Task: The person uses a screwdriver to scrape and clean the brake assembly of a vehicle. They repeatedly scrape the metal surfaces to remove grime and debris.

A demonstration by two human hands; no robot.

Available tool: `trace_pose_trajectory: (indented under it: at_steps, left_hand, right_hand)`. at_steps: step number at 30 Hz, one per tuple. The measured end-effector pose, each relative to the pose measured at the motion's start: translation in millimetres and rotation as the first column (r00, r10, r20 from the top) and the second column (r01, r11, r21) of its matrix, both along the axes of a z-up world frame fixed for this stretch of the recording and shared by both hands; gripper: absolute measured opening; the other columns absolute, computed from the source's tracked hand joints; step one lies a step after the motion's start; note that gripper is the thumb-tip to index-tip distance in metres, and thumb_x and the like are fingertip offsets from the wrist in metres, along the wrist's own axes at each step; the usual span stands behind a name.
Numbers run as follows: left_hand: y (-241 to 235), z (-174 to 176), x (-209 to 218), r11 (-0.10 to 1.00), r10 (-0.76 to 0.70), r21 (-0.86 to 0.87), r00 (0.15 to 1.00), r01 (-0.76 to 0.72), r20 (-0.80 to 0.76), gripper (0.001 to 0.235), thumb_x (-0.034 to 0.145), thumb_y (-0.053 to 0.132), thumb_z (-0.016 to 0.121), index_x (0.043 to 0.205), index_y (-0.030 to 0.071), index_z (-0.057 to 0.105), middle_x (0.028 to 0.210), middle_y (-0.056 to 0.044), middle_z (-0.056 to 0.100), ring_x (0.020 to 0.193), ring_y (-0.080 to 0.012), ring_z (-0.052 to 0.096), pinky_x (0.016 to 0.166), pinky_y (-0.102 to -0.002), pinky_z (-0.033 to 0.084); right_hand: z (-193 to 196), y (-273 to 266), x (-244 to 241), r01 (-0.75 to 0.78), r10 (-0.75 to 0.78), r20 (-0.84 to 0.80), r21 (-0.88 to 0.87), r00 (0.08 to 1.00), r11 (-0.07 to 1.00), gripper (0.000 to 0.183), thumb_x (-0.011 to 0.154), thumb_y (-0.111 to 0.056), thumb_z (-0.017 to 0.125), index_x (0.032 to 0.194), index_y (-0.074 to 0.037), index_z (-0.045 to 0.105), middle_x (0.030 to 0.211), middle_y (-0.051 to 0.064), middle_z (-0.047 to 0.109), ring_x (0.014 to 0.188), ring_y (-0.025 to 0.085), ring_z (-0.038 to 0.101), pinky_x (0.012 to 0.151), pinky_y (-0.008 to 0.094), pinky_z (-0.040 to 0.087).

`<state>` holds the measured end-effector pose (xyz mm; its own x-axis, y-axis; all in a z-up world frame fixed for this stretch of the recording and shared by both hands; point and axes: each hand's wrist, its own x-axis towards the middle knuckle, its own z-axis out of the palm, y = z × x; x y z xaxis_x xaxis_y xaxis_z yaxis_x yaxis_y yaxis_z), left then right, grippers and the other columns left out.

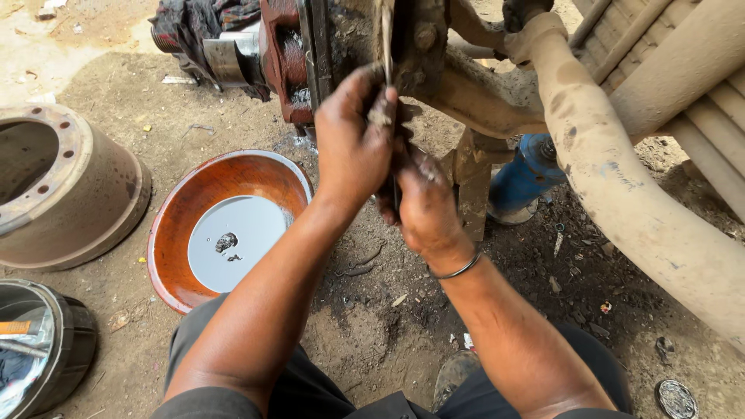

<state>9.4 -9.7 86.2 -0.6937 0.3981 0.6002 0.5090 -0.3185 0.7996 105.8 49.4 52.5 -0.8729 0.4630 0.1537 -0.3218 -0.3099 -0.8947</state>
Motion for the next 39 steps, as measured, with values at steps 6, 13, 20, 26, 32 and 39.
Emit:
trace_pose_trajectory:
  at_steps: [6,13,20,26,32,39]
  left_hand:
    - [-2.9,16.2,-0.4,0.999,-0.031,0.017,0.996,0.032,-0.089,0.018,0.107,0.003,0.060,0.122,-0.005,0.065,0.092,-0.009,0.074,0.075,-0.0120,0.070,0.067,-0.026,0.060]
    - [1.7,32.4,-8.3,0.990,0.141,0.029,0.955,-0.138,-0.262,0.015,0.103,0.006,0.065,0.113,-0.007,0.067,0.095,-0.015,0.075,0.084,-0.0182,0.070,0.080,-0.032,0.058]
    - [5.7,52.6,-11.9,0.983,0.185,0.025,0.954,-0.184,-0.235,0.015,0.099,0.008,0.065,0.106,-0.005,0.069,0.085,-0.014,0.072,0.073,-0.0180,0.068,0.068,-0.032,0.057]
    - [20.3,63.8,-26.3,0.995,-0.061,0.086,0.995,0.055,0.079,0.013,0.098,0.008,0.063,0.095,-0.003,0.069,0.070,-0.005,0.071,0.058,-0.0096,0.066,0.053,-0.026,0.056]
    - [21.1,70.7,-27.0,0.989,-0.085,0.126,0.996,0.080,0.037,0.016,0.101,0.008,0.064,0.090,-0.004,0.068,0.073,-0.006,0.072,0.060,-0.0117,0.068,0.055,-0.027,0.056]
    - [17.2,60.6,-16.7,0.985,-0.133,0.127,0.980,0.115,0.149,0.011,0.099,0.008,0.064,0.096,-0.002,0.066,0.071,-0.005,0.069,0.057,-0.0112,0.066,0.051,-0.027,0.055]
  right_hand:
    - [12.0,0.2,8.5,-0.023,0.027,-0.016,0.192,1.000,0.981,0.034,0.110,-0.036,0.043,0.098,-0.010,0.062,0.064,0.001,0.055,0.044,0.010,0.047,0.037,0.028,0.038]
    - [30.8,-5.3,-0.4,0.024,-0.019,0.038,-0.122,0.999,0.992,0.034,0.110,-0.034,0.053,0.092,-0.006,0.057,0.063,0.004,0.052,0.045,0.014,0.047,0.038,0.029,0.036]
    - [69.4,-11.0,6.3,0.030,-0.018,0.081,-0.148,0.997,0.989,0.033,0.106,-0.034,0.050,0.094,-0.007,0.064,0.062,0.005,0.051,0.044,0.013,0.045,0.035,0.027,0.035]
    - [89.1,-12.3,7.7,0.005,-0.007,-0.026,-0.083,1.000,0.997,0.030,0.109,-0.032,0.050,0.100,-0.006,0.064,0.068,0.005,0.055,0.049,0.012,0.049,0.040,0.026,0.039]
    - [100.7,-17.1,5.5,0.091,-0.090,0.017,-0.072,0.996,0.993,0.025,0.106,-0.028,0.050,0.101,-0.007,0.064,0.070,0.003,0.059,0.049,0.011,0.052,0.036,0.025,0.039]
    - [66.8,-5.6,6.3,0.105,-0.104,0.044,-0.012,0.994,0.994,0.030,0.108,-0.031,0.048,0.101,-0.005,0.063,0.069,0.003,0.059,0.046,0.009,0.050,0.036,0.024,0.037]
